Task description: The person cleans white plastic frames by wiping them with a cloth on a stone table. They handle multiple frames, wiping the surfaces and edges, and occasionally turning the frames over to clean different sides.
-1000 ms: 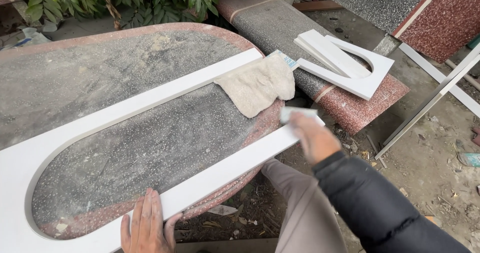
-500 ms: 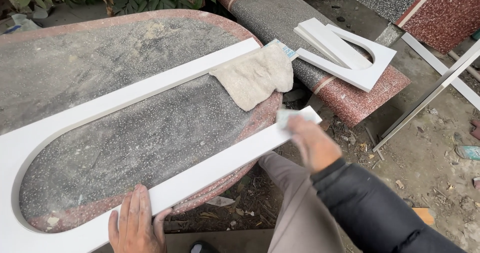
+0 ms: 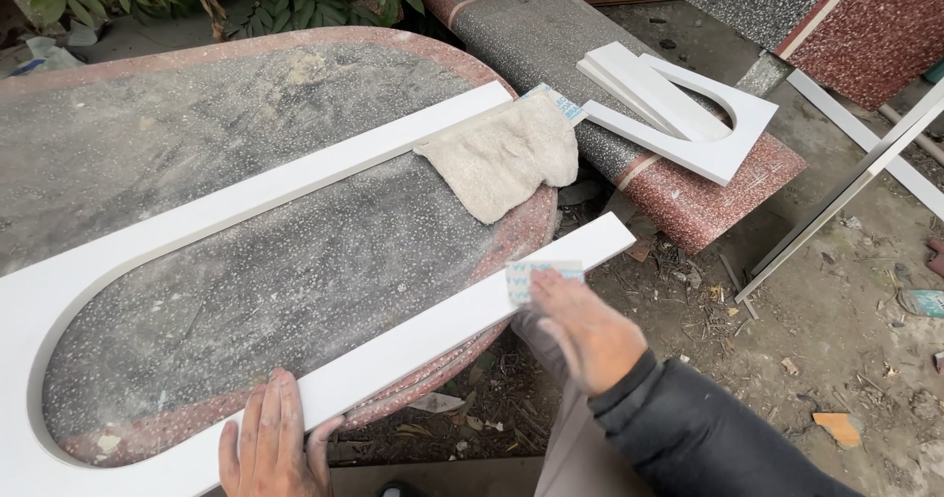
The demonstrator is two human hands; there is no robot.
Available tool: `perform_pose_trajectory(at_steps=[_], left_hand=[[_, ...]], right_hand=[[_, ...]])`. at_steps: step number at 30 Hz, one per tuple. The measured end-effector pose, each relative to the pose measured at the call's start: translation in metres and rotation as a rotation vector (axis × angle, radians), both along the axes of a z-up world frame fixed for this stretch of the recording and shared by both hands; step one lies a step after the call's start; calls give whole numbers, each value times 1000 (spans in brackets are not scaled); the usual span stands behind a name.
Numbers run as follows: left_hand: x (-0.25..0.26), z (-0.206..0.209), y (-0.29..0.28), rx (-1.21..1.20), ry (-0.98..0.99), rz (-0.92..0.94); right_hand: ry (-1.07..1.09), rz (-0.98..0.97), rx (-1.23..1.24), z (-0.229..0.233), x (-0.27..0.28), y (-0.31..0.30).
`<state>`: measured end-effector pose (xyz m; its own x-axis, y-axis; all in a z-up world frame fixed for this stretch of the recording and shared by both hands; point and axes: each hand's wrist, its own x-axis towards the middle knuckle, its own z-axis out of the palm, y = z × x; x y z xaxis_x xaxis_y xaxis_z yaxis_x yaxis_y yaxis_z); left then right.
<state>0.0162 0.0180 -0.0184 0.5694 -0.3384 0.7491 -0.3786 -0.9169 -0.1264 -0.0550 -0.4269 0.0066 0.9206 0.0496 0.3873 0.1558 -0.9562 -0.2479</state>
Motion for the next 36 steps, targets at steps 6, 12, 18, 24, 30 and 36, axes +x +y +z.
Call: perform_pose_trajectory(at_steps=[6, 12, 18, 24, 30, 36], left_hand=[[-6, 5, -2, -2, 83, 41], [-8, 13, -7, -61, 130, 16], [5, -3, 5, 36, 4, 8], [12, -24, 16, 43, 4, 2], [5, 1, -3, -27, -33, -17], [9, -14, 4, -2, -7, -29]], right_hand=[[-141, -186, 246, 50, 16, -2], [108, -593, 183, 13, 29, -74], [-229, -51, 7, -3, 12, -41], [-201, -59, 126, 25, 6, 30], [70, -647, 275, 37, 38, -52], [-55, 105, 420, 60, 11, 15]])
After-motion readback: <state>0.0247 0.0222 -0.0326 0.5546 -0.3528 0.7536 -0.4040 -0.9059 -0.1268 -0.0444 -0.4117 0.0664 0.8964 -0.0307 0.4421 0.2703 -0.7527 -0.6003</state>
